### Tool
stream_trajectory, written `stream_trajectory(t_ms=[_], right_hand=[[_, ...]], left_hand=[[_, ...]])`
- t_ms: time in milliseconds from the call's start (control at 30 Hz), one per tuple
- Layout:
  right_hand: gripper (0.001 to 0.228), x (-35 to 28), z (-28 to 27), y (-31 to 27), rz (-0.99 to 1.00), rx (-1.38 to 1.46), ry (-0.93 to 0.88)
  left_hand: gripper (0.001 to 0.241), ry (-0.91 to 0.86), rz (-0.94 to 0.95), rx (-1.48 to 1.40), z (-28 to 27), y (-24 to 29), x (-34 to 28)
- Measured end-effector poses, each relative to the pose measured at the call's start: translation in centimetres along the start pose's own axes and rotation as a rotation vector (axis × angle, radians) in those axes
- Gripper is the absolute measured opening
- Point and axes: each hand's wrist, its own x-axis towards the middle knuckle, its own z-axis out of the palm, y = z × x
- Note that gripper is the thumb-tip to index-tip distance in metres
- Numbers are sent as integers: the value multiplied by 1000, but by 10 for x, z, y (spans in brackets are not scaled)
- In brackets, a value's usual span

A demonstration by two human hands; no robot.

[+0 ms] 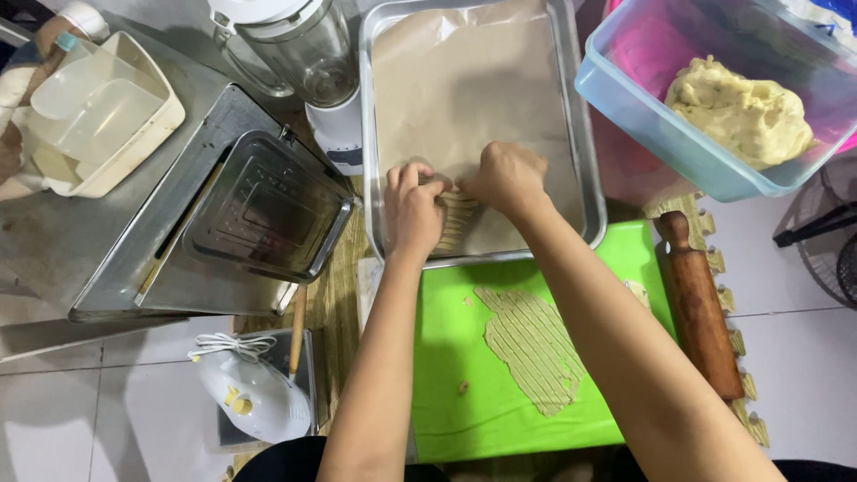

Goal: Cutting rolled-out dough into thin strips and placing them on a baking tray

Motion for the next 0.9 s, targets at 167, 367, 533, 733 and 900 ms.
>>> stream_trajectory(t_ms=[167, 367, 533, 733, 900], right_hand=[[41, 12, 8, 17, 15, 64, -62], [57, 25, 31, 46, 39, 9, -22], [41, 20, 12, 39, 140, 170, -145], [41, 8, -5, 29, 200, 293, -250], [49, 5, -13, 19, 249, 327, -319]], left_hand=[[24, -29, -45, -17, -6, 6, -1], [34, 100, -9, -59, 25, -21, 6], [37, 126, -24, -26, 32, -30, 4], [38, 145, -14, -31, 37, -29, 6], [35, 3, 59, -75, 17, 5, 13]])
